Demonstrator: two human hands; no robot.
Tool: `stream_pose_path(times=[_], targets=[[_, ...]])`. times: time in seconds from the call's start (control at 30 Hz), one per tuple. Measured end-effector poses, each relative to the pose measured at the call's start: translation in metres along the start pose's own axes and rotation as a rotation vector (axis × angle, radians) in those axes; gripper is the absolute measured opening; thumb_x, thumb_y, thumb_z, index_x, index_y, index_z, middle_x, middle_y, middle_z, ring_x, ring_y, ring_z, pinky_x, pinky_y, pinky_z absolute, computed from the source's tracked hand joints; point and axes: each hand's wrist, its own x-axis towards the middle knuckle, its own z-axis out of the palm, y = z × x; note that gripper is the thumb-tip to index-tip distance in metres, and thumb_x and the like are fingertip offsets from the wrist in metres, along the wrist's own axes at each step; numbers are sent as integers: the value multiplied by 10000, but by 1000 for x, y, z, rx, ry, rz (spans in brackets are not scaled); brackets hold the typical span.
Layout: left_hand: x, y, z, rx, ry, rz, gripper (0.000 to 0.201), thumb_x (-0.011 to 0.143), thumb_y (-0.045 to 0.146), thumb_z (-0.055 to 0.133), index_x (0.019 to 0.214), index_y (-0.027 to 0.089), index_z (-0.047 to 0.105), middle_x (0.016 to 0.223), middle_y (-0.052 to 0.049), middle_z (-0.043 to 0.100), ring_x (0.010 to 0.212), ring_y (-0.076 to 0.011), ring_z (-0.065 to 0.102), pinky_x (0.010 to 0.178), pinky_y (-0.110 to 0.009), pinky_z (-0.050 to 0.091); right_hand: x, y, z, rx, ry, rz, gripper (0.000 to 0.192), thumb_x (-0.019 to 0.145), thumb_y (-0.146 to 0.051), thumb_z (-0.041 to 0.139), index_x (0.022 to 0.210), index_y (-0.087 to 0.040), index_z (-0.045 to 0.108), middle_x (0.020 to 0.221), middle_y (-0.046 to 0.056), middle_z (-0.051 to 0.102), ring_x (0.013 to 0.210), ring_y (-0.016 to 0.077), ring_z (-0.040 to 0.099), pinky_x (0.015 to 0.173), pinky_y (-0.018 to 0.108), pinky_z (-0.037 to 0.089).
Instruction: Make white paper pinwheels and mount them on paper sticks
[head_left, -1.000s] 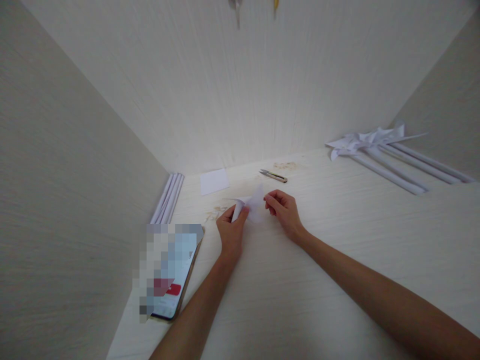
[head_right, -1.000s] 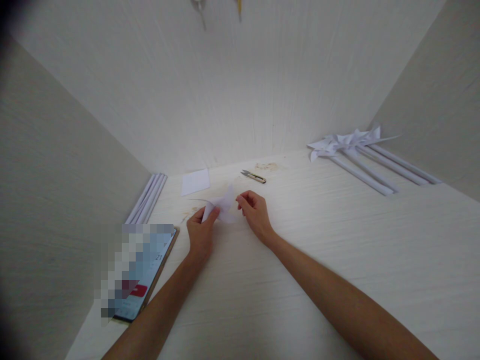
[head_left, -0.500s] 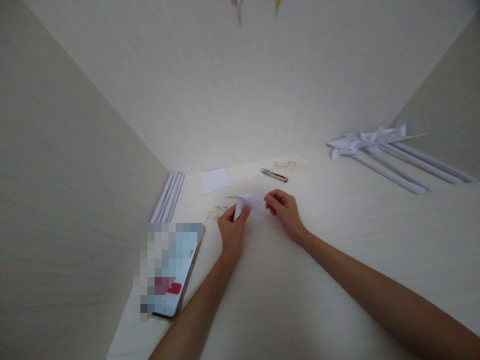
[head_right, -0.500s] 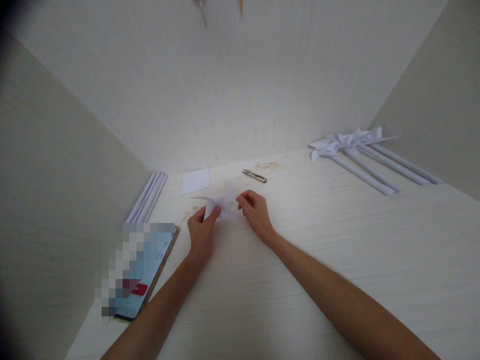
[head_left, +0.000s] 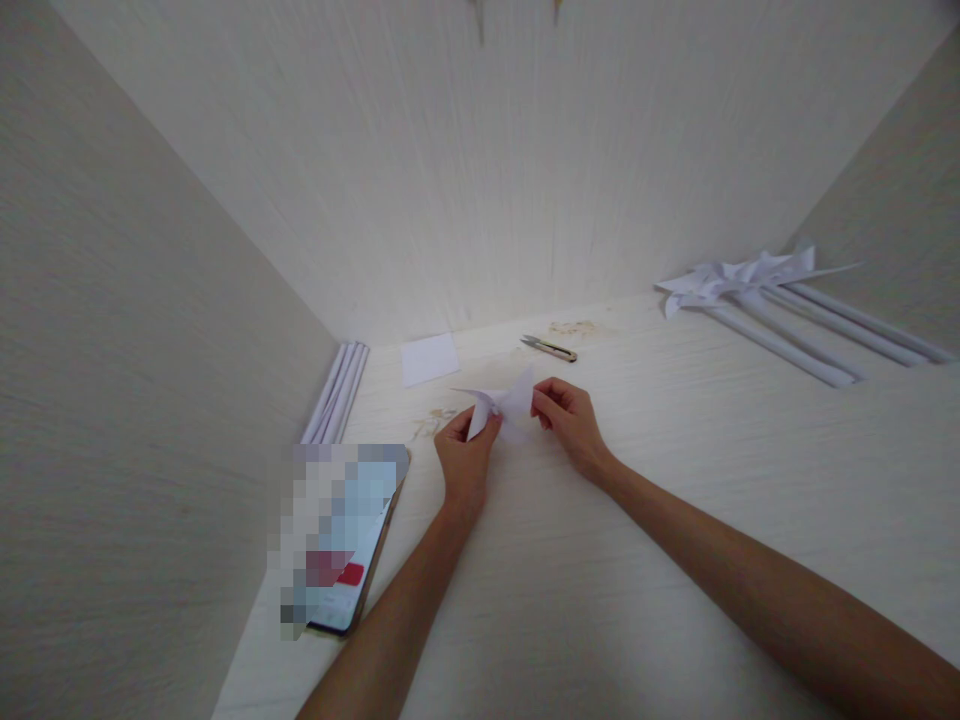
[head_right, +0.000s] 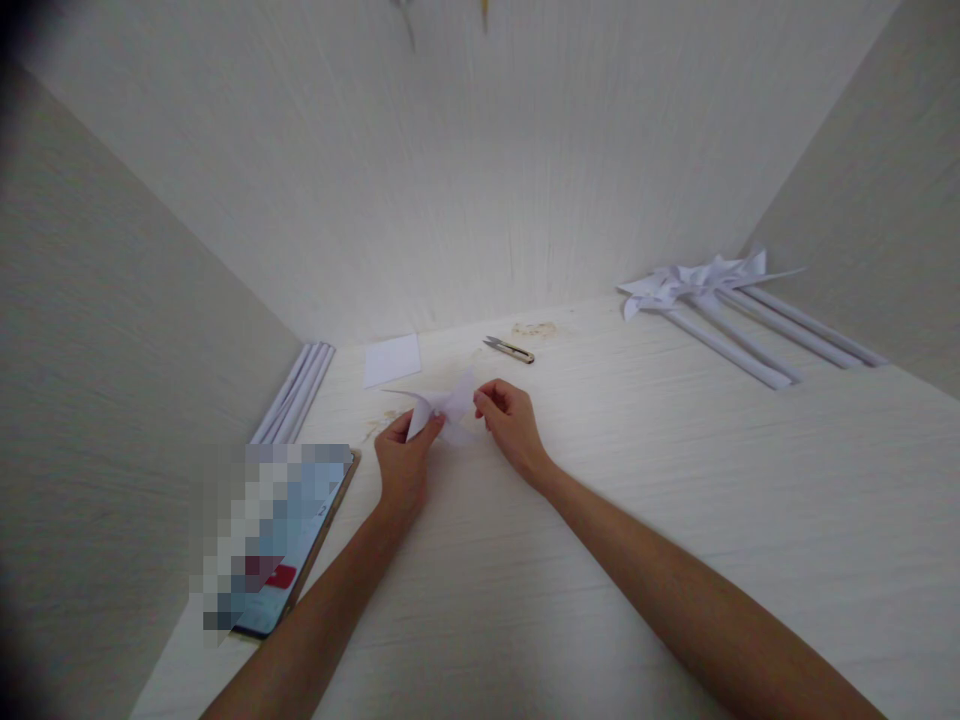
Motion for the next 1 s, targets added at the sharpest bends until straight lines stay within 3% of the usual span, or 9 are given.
stream_pose_path(times=[0.17, 0.4, 0.67, 1.0], targets=[[-1, 3, 1, 7, -35, -16, 179, 537, 207, 662, 703, 141, 670, 637, 25, 615, 588, -100, 500, 564, -211, 392, 1, 0, 0, 75, -78, 21, 18, 609, -178, 540, 614, -161, 545, 526, -45, 525, 474, 75, 440, 476, 214, 342], [-1, 2, 1, -28, -79, -10, 216, 558, 192, 643, 767, 150, 674, 704, 13, 654, 653, -126, 549, 634, -233, 414, 1, 2, 2, 240, -299, 39, 302, 554, -204, 665, 840, -186, 570, 776, -4, 599, 737, 129, 545, 655, 262, 421], [-3, 3, -1, 57, -172, 40, 179, 605, 230, 624, 760, 166, 689, 659, 28, 644, 623, -115, 526, 598, -218, 400, -3, -4, 5, 161, -320, 131, 331, 542, -213, 705, 850, -148, 603, 758, 11, 645, 684, 127, 569, 670, 274, 446], [-5, 8, -2, 159, -160, 127, 187, 640, 263, 609, 790, 150, 606, 748, -19, 620, 704, -134, 558, 626, -228, 434, -1, 1, 2, 188, -292, 140, 301, 545, -236, 710, 827, -141, 661, 740, 18, 680, 654, 131, 586, 643, 265, 446]])
